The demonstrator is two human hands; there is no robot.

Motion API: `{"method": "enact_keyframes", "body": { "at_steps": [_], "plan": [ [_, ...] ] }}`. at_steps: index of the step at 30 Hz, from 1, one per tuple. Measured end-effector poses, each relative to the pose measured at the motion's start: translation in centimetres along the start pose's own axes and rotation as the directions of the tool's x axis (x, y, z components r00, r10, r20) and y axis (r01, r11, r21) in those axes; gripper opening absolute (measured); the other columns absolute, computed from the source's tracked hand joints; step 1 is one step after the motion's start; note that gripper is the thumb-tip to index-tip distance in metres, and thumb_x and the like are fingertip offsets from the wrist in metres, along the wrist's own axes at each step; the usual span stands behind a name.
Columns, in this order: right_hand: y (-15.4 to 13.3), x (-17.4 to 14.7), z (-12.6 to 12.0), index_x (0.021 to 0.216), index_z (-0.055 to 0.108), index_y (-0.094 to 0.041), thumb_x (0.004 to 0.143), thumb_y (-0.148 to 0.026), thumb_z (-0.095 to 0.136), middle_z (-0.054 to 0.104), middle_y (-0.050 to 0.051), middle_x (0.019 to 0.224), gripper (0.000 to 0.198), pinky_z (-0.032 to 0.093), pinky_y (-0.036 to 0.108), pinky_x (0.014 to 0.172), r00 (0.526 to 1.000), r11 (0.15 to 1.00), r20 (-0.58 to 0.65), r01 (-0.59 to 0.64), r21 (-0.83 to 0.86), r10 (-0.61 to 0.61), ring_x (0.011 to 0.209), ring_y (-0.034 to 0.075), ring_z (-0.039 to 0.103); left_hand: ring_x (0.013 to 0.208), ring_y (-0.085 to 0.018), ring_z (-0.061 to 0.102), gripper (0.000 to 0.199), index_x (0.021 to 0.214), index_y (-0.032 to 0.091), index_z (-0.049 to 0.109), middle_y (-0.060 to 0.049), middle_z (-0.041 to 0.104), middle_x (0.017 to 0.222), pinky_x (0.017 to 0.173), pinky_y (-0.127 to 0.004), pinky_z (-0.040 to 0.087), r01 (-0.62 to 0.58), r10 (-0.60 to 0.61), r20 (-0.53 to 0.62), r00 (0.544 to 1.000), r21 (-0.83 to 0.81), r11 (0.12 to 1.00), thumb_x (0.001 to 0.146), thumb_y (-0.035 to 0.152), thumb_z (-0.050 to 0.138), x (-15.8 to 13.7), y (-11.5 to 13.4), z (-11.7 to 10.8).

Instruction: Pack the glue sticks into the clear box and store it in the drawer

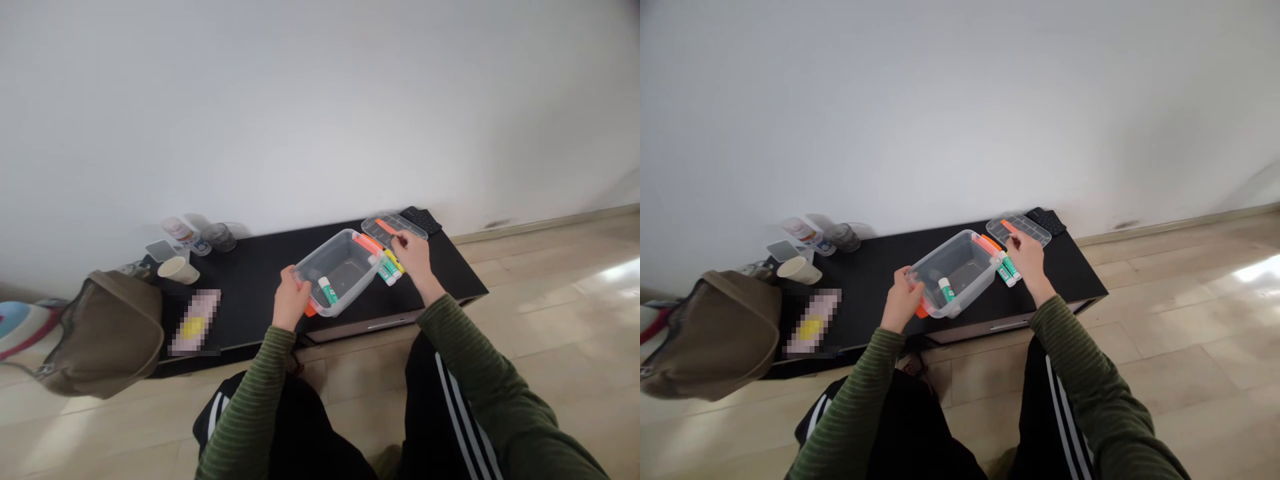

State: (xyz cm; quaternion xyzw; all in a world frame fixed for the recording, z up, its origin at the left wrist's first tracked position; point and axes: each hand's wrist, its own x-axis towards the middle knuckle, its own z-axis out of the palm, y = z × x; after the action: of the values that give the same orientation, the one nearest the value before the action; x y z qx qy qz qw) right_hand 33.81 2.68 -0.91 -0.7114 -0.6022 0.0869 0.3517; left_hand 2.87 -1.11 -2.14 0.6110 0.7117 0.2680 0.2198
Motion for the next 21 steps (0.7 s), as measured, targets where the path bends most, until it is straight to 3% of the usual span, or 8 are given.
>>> {"method": "enact_keyframes", "body": {
  "at_steps": [3, 6, 10, 14, 21],
  "plan": [
    [2.4, 0.5, 0.0, 0.102, 0.073, -0.021, 0.089, -0.031, 0.051, 0.075, 0.005, 0.098, 0.028, 0.045, 0.028, 0.077, 0.983, 0.992, 0.162, -0.066, -0.104, 0.082, 0.090, 0.020, 0.066, 0.110, -0.029, 0.067, 0.053, 0.136, 0.016, 0.039, -0.017, 0.068, 0.122, 0.096, -0.041, 0.050, 0.012, -0.012, -0.001, 1.000, 0.017, 1.000, 0.085, 0.026, 0.052, 0.1, -0.4, -0.4],
    [3.1, 0.1, 0.5, 0.099, 0.074, -0.025, 0.088, -0.032, 0.053, 0.075, 0.003, 0.101, 0.025, 0.043, 0.026, 0.075, 0.936, 0.978, 0.342, -0.011, -0.211, 0.084, 0.096, 0.020, 0.065, 0.111, -0.031, 0.067, 0.053, 0.136, 0.016, 0.039, -0.017, 0.068, 0.122, 0.096, -0.043, 0.049, 0.041, -0.040, -0.020, 0.999, 0.043, 0.998, 0.085, 0.027, 0.051, 0.2, -0.8, -0.9],
    [2.7, -0.8, 1.8, 0.103, 0.073, -0.026, 0.088, -0.035, 0.056, 0.073, 0.005, 0.107, 0.024, 0.044, 0.028, 0.076, 0.878, 0.939, 0.471, 0.084, -0.333, 0.088, 0.102, 0.023, 0.065, 0.115, -0.032, 0.065, 0.054, 0.136, 0.015, 0.039, -0.018, 0.067, 0.124, 0.098, -0.045, 0.048, 0.057, -0.056, -0.035, 0.998, 0.044, 0.997, 0.085, 0.027, 0.052, 0.2, -1.0, -1.2],
    [2.0, -1.3, 3.0, 0.101, 0.071, -0.024, 0.087, -0.034, 0.058, 0.070, 0.010, 0.109, 0.022, 0.046, 0.031, 0.076, 0.832, 0.890, 0.542, 0.151, -0.430, 0.120, 0.102, 0.027, 0.065, 0.118, -0.031, 0.063, 0.055, 0.136, 0.017, 0.039, -0.017, 0.065, 0.129, 0.101, -0.044, 0.047, 0.052, -0.052, -0.031, 0.998, 0.007, 0.999, 0.084, 0.026, 0.053, 0.1, -0.8, -1.1],
    [0.7, -2.1, 4.8, 0.114, 0.067, -0.019, 0.086, -0.032, 0.060, 0.064, 0.015, 0.120, 0.031, 0.049, 0.035, 0.081, 0.826, 0.847, 0.532, 0.139, -0.513, 0.186, 0.106, 0.028, 0.065, 0.115, -0.030, 0.065, 0.056, 0.138, 0.016, 0.038, -0.017, 0.067, 0.126, 0.099, -0.043, 0.048, 0.050, -0.050, -0.019, 0.999, 0.018, 0.999, 0.085, 0.025, 0.053, 0.1, -0.7, -1.2]
  ]
}}
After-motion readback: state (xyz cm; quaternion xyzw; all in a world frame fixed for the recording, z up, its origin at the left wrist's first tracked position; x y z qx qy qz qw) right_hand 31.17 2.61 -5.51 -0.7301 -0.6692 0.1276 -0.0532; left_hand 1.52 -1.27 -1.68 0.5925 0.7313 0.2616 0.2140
